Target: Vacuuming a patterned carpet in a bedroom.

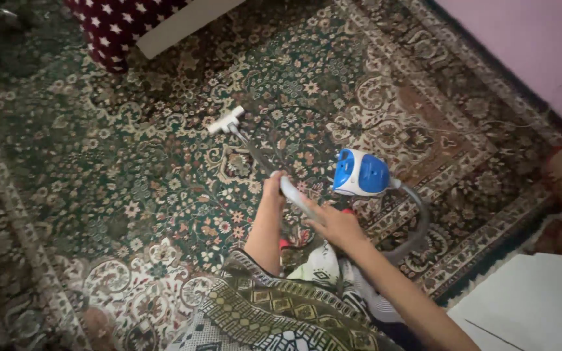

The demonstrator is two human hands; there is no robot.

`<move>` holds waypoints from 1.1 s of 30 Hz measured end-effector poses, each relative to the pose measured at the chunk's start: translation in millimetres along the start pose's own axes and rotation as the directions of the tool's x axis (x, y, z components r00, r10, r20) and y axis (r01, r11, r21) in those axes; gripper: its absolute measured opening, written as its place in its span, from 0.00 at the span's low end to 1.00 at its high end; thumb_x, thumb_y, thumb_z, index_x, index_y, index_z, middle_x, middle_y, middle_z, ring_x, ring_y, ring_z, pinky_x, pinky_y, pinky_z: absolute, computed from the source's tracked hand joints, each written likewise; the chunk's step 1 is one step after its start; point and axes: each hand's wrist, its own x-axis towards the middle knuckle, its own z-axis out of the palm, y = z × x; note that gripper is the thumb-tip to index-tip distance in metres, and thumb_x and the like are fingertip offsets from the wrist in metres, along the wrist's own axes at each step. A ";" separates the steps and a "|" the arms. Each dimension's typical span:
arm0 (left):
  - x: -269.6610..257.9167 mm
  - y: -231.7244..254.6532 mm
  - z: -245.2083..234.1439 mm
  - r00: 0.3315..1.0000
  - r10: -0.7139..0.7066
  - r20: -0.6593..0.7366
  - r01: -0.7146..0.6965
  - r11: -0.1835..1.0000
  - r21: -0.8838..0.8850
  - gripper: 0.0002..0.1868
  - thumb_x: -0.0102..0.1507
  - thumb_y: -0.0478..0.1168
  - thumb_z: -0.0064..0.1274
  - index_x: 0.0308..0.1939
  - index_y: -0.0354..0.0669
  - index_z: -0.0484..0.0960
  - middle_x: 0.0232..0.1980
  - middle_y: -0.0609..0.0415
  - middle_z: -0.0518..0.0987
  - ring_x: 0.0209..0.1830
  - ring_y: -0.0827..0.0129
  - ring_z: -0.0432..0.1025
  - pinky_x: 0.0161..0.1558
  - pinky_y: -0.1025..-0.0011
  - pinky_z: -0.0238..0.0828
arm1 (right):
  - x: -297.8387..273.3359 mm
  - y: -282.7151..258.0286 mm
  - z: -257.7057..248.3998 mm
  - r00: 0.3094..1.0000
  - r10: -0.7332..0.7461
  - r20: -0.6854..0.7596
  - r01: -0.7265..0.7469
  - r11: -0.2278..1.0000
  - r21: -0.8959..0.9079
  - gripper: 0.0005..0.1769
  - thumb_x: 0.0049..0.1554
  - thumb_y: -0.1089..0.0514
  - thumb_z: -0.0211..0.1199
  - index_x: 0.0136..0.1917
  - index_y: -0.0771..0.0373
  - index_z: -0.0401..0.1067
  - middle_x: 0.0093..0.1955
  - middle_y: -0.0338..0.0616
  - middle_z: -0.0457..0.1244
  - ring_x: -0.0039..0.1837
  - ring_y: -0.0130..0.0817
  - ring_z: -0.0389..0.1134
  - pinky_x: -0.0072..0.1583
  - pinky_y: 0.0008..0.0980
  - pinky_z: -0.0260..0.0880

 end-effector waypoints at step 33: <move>-15.9 -78.6 -62.2 0.933 0.088 0.349 0.023 0.954 -0.300 0.13 0.68 0.46 0.40 0.41 0.39 0.71 0.33 0.50 0.74 0.29 0.56 0.70 0.27 0.56 0.67 | 10.1 16.1 27.7 0.999 0.033 0.035 -0.035 0.996 0.077 0.42 0.59 0.35 0.56 0.82 0.28 0.44 0.43 0.53 0.70 0.41 0.56 0.72 0.42 0.54 0.72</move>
